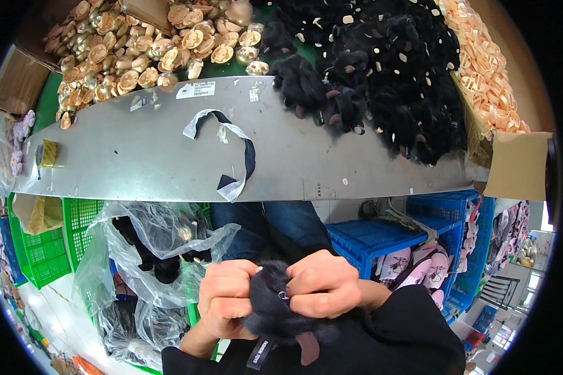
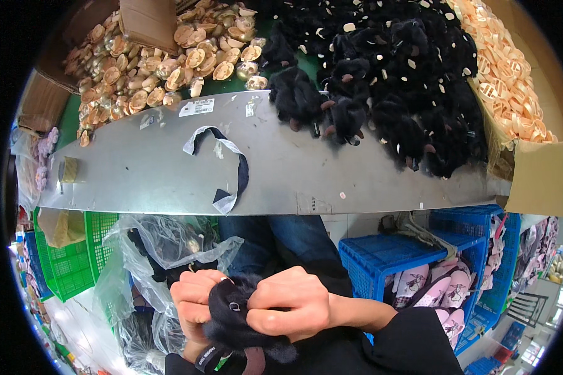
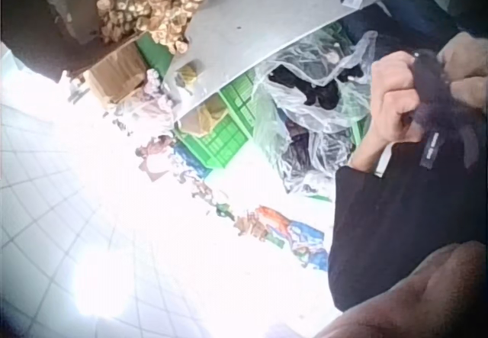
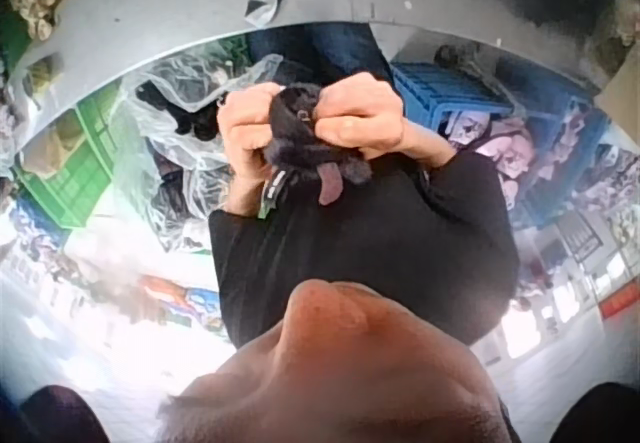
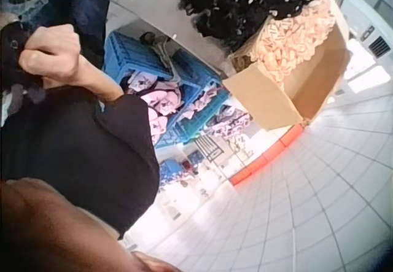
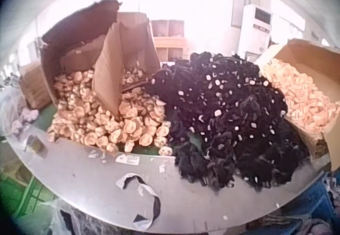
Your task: The person repeatedly picks up small black plush toys and round beige inserts from a table, then inserts the round pieces into the plush toys by hand. The person handles the items one at a time and places the assembled toys into a plastic bag.
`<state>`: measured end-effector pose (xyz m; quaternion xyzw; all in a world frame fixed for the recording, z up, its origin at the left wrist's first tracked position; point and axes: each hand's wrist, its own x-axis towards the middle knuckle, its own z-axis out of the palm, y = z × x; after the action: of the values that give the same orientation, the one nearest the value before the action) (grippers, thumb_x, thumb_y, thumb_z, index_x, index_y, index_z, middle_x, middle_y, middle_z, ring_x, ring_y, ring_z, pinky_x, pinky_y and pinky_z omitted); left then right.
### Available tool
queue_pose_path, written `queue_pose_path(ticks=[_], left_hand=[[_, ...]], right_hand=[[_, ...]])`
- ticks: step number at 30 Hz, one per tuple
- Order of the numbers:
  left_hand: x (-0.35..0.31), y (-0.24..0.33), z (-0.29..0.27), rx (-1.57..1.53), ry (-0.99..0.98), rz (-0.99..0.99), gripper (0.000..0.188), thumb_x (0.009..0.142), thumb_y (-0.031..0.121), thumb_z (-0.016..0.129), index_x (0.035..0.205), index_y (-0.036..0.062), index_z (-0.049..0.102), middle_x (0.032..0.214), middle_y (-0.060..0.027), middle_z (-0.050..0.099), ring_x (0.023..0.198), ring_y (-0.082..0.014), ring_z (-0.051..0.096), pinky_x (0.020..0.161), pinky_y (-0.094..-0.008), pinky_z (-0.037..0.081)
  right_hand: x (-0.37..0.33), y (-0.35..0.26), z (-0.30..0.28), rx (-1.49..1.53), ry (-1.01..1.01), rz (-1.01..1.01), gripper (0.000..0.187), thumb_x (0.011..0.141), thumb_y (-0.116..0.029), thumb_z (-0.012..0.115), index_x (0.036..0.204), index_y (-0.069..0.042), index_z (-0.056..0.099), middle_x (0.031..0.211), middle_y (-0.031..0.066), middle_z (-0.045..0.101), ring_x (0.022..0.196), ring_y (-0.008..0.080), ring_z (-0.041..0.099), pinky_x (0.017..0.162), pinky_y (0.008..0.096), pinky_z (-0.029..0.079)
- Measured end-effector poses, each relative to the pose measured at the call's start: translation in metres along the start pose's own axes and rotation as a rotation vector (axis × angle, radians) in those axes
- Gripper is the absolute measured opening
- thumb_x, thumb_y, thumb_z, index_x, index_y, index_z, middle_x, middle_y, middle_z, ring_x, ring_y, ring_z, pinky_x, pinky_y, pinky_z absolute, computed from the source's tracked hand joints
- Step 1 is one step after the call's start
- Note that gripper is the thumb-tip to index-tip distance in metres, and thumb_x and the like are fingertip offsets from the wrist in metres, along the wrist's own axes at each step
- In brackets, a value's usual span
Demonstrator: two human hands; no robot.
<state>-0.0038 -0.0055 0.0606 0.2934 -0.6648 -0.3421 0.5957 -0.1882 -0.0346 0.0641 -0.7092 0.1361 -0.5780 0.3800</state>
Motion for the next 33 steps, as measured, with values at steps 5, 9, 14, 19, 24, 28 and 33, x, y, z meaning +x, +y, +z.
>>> queue_pose_path(ticks=[5,9,14,19,24,28,33], left_hand=[[0.003,0.0,0.015,0.268,0.058,0.026,0.038,0.075,0.014,0.088,0.089,0.0045,0.054,0.092,-0.0107,0.057,0.078,-0.0248,0.058,0.075,-0.0435,0.06],[0.009,-0.003,0.014,0.263,-0.009,0.048,0.037,0.076,0.014,0.086,0.09,0.003,0.054,0.094,-0.0115,0.057,0.079,-0.0257,0.059,0.073,-0.0424,0.059],[0.0,-0.009,0.021,0.413,0.129,0.086,0.03,0.078,0.008,0.08,0.09,0.0028,0.054,0.098,-0.0127,0.059,0.078,-0.0267,0.06,0.072,-0.0424,0.059],[-0.031,-0.011,0.01,0.322,0.2,-0.076,0.03,0.086,0.017,0.074,0.101,0.0033,0.052,0.102,-0.0124,0.054,0.089,-0.029,0.061,0.077,-0.043,0.056],[-0.03,-0.011,0.015,0.383,0.275,-0.127,0.032,0.088,0.024,0.075,0.1,0.0034,0.054,0.101,-0.0107,0.049,0.09,-0.0264,0.059,0.075,-0.0418,0.056],[-0.016,-0.016,0.009,0.449,0.233,-0.012,0.036,0.088,0.023,0.078,0.103,0.0026,0.052,0.104,-0.0136,0.047,0.09,-0.0252,0.059,0.071,-0.0396,0.06],[0.01,-0.003,-0.003,0.175,-0.021,-0.105,0.035,0.083,0.016,0.081,0.106,0.0,0.061,0.11,-0.0232,0.065,0.094,-0.0354,0.072,0.078,-0.0394,0.063]], right_hand=[[-0.003,0.004,-0.008,-0.113,0.077,-0.008,0.01,0.075,0.0,0.07,0.083,0.006,0.067,0.079,0.017,0.064,0.055,0.0255,0.062,0.051,0.0297,0.054],[-0.01,-0.003,-0.009,-0.189,0.111,0.112,0.014,0.083,-0.004,0.075,0.088,0.006,0.066,0.084,0.0186,0.066,0.065,0.0286,0.067,0.063,0.0368,0.06],[-0.019,0.002,0.009,-0.251,0.262,0.176,0.024,0.073,-0.005,0.082,0.091,0.005,0.069,0.088,0.0174,0.068,0.066,0.0272,0.068,0.06,0.0309,0.058],[-0.017,0.008,0.024,-0.266,0.234,0.11,0.029,0.069,-0.004,0.082,0.095,0.002,0.069,0.092,0.0158,0.067,0.07,0.0279,0.067,0.062,0.0318,0.056],[-0.01,0.008,0.027,-0.256,0.136,0.139,0.032,0.067,-0.007,0.083,0.095,0.0,0.068,0.093,0.0133,0.065,0.073,0.0292,0.063,0.064,0.0335,0.055],[-0.007,0.011,0.015,-0.185,0.006,0.085,0.028,0.068,-0.01,0.082,0.087,-0.003,0.064,0.086,0.0093,0.058,0.072,0.0282,0.058,0.063,0.0346,0.051],[0.001,0.022,-0.006,-0.175,-0.227,-0.059,0.01,0.08,-0.009,0.068,0.077,-0.004,0.059,0.074,0.0076,0.051,0.065,0.0252,0.053,0.061,0.0348,0.052]])
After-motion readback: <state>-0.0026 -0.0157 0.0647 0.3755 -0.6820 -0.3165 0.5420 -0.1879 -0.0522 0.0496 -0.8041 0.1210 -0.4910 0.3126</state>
